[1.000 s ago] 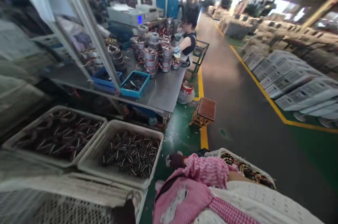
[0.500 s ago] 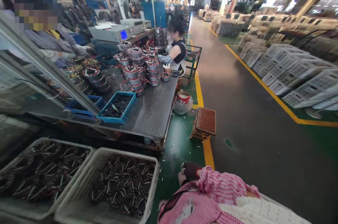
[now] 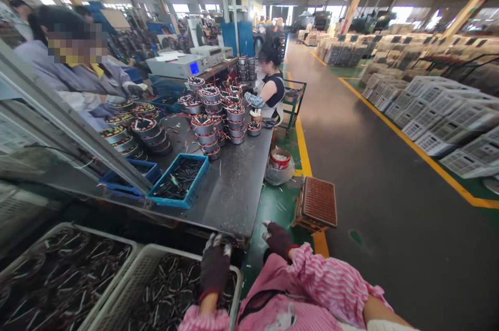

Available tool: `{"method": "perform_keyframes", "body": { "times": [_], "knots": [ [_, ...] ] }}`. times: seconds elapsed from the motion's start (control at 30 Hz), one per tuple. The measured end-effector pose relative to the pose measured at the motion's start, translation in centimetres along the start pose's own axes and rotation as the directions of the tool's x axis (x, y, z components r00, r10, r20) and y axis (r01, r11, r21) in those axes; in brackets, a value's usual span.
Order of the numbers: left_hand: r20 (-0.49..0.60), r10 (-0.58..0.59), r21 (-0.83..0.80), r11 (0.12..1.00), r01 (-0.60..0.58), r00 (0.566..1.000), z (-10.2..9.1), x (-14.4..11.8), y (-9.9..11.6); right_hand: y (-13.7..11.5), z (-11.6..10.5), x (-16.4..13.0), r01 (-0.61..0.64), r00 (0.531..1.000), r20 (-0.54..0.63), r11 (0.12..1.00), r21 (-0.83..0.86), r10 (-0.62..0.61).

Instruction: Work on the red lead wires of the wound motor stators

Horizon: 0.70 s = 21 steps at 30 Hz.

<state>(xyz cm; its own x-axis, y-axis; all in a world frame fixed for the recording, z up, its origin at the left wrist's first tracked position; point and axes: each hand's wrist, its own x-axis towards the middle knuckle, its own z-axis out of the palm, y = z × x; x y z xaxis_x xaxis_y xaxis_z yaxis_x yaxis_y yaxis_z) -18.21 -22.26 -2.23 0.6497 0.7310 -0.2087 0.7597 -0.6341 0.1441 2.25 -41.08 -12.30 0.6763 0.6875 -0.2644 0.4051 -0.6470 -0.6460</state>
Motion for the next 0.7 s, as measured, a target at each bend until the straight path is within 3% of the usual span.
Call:
{"method": "perform_keyframes", "body": {
  "times": [0.1, 0.17, 0.27, 0.37, 0.43, 0.57, 0.7],
  "knots": [
    [0.140, 0.044, 0.092, 0.994, -0.057, 0.989, 2.0, 6.5, 3.8, -0.3, -1.2, 5.0, 0.100, 0.990, -0.093, 0.989, -0.111, -0.110],
    [0.169, 0.071, 0.115, 0.989, -0.092, 0.983, 3.6, 10.3, 5.9, -0.4, -1.8, 8.7, 0.210, 0.969, -0.090, 0.960, -0.188, -0.229],
    [0.162, 0.126, 0.074, 0.987, -0.140, 0.979, 5.5, 15.1, 7.6, -0.5, -3.0, 14.8, 0.393, 0.919, 0.104, 0.890, -0.231, -0.380],
    [0.164, 0.127, 0.004, 0.992, -0.130, 0.978, 5.7, 19.8, 9.0, -0.7, -5.5, 22.4, 0.517, 0.845, 0.291, 0.827, -0.223, -0.449],
    [0.162, 0.100, -0.011, 0.995, -0.099, 0.982, 4.9, 23.5, 10.2, -1.0, -7.6, 28.4, 0.501, 0.855, 0.286, 0.833, -0.236, -0.433],
    [0.170, 0.018, -0.004, 1.000, -0.017, 0.985, 3.3, 31.3, 13.3, -1.4, -11.3, 40.1, 0.334, 0.943, 0.111, 0.896, -0.293, -0.315],
    [0.162, 0.057, -0.023, 0.998, -0.054, 0.985, 3.6, 35.1, 14.9, -0.8, -13.4, 47.1, 0.176, 0.972, -0.100, 0.937, -0.303, -0.215]
  ]
}}
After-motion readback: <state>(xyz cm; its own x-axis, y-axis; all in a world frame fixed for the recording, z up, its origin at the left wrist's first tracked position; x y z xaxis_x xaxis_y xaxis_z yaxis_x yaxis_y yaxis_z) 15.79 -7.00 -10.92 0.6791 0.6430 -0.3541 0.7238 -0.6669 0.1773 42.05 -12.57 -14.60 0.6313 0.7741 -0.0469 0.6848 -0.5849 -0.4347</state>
